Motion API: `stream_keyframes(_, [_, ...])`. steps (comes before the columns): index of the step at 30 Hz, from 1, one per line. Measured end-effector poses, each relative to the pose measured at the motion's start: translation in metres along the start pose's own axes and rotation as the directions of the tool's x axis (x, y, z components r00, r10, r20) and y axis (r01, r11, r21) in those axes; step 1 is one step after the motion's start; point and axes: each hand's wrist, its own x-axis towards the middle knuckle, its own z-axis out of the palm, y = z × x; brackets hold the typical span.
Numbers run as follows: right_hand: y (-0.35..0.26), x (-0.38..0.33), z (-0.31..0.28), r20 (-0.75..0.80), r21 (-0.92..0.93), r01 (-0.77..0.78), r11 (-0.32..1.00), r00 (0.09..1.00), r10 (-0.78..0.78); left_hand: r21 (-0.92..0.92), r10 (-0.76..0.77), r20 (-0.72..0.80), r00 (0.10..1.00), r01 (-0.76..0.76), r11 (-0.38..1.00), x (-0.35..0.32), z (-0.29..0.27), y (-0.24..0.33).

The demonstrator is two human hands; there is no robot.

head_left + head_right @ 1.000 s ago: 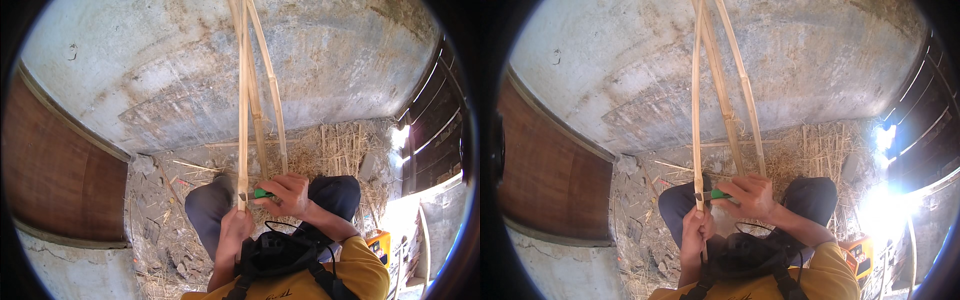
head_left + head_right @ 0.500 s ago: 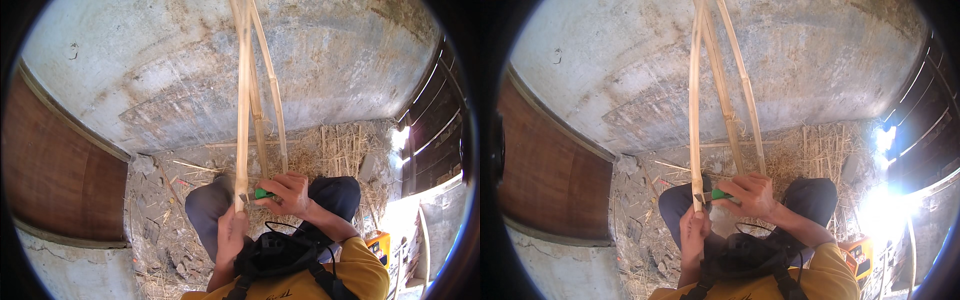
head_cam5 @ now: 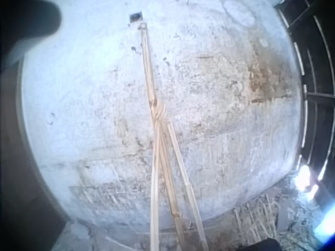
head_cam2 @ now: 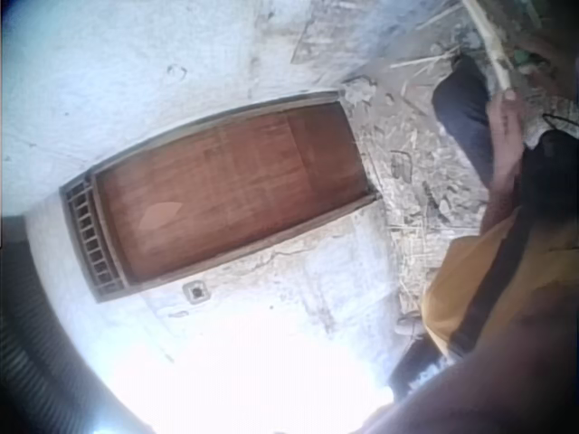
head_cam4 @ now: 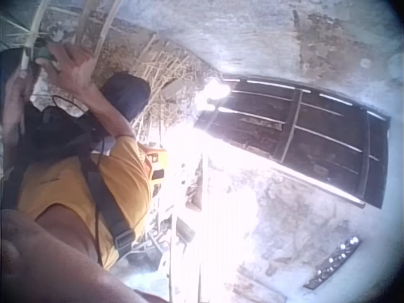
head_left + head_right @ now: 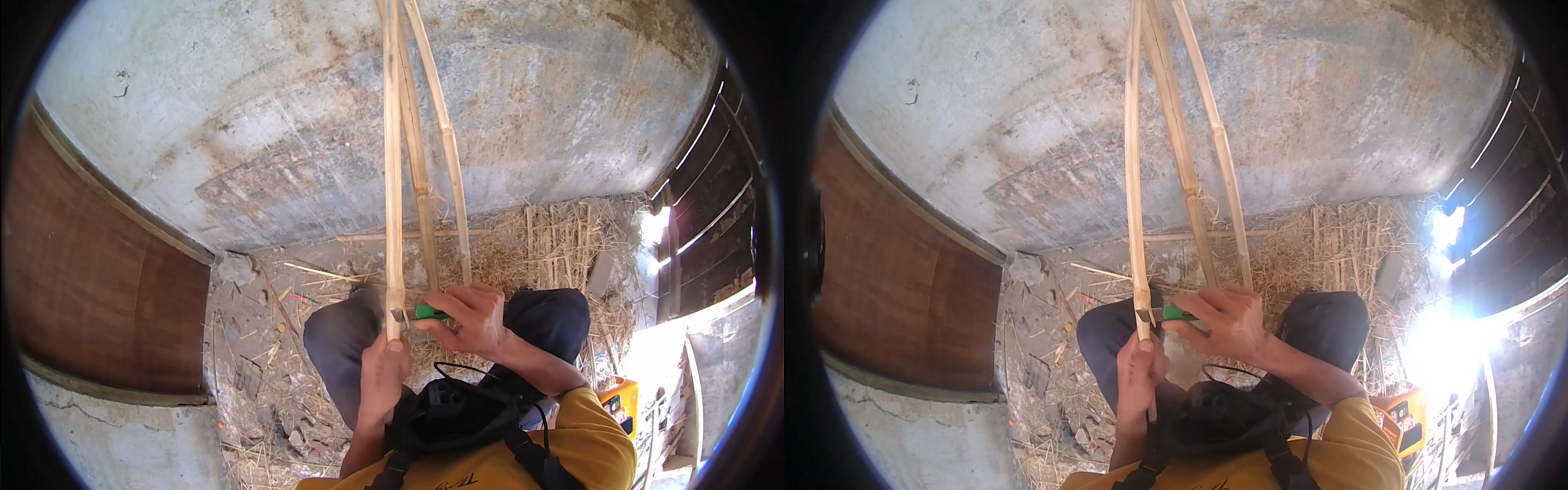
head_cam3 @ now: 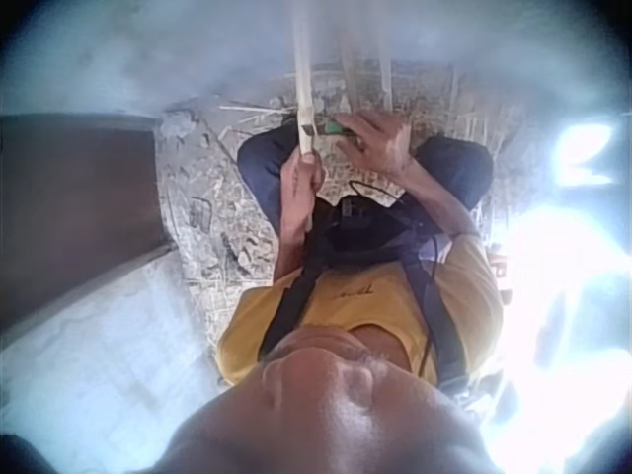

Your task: The person is using a utility knife to shave thin strips from several bamboo sticks while sitting on the ground.

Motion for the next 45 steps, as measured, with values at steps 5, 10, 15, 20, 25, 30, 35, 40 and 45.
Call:
stream_keyframes(5, [0.004,-0.002,0.001,0.007,-0.05,0.011,0.999,1.0,-0.011,0.421,0.245,-0.048,0.968,-0.203,0.884,-0.002,0.001,0.006])
stream_keyframes(10, [0.002,0.002,-0.004,0.02,-0.075,0.063,0.995,0.998,-0.062,-0.549,-0.249,0.43,0.868,0.47,0.691,-0.001,-0.029,-0.004])
stream_keyframes(15, [-0.003,0.002,0.0,0.0,-0.022,0.043,0.999,0.999,-0.043,-0.544,-0.204,0.464,0.862,0.459,0.702,0.004,-0.031,-0.01])
stream_keyframes(20, [0.002,-0.001,0.003,-0.002,-0.02,0.001,1.0,1.0,-0.001,0.35,0.195,-0.069,0.978,-0.159,0.923,0.002,0.003,0.003])
stream_keyframes(25, [0.005,-0.001,0.003,-0.007,-0.041,0.017,0.999,1.0,-0.017,0.641,0.181,-0.089,0.98,-0.083,0.763,-0.005,0.005,0.025])
stream_keyframes(30, [0.007,-0.001,0.002,0.003,-0.045,0.04,0.998,0.999,-0.04,0.354,0.198,-0.077,0.977,-0.158,0.922,-0.003,0.002,0.008])
stream_keyframes(35, [0.002,0.003,-0.005,0.031,-0.04,0.061,0.997,0.998,-0.06,-0.456,-0.259,0.389,0.884,0.429,0.779,-0.001,-0.021,0.004])
stream_keyframes(40, [-0.001,0.0,-0.002,-0.004,-0.017,0.036,0.999,0.999,-0.036,-0.515,-0.196,0.395,0.897,0.393,0.762,-0.001,-0.024,-0.01])
stream_keyframes(45, [0.003,-0.001,0.0,0.009,-0.027,0.018,0.999,1.0,-0.018,0.279,0.17,0.012,0.985,-0.166,0.946,0.001,-0.005,0.002])
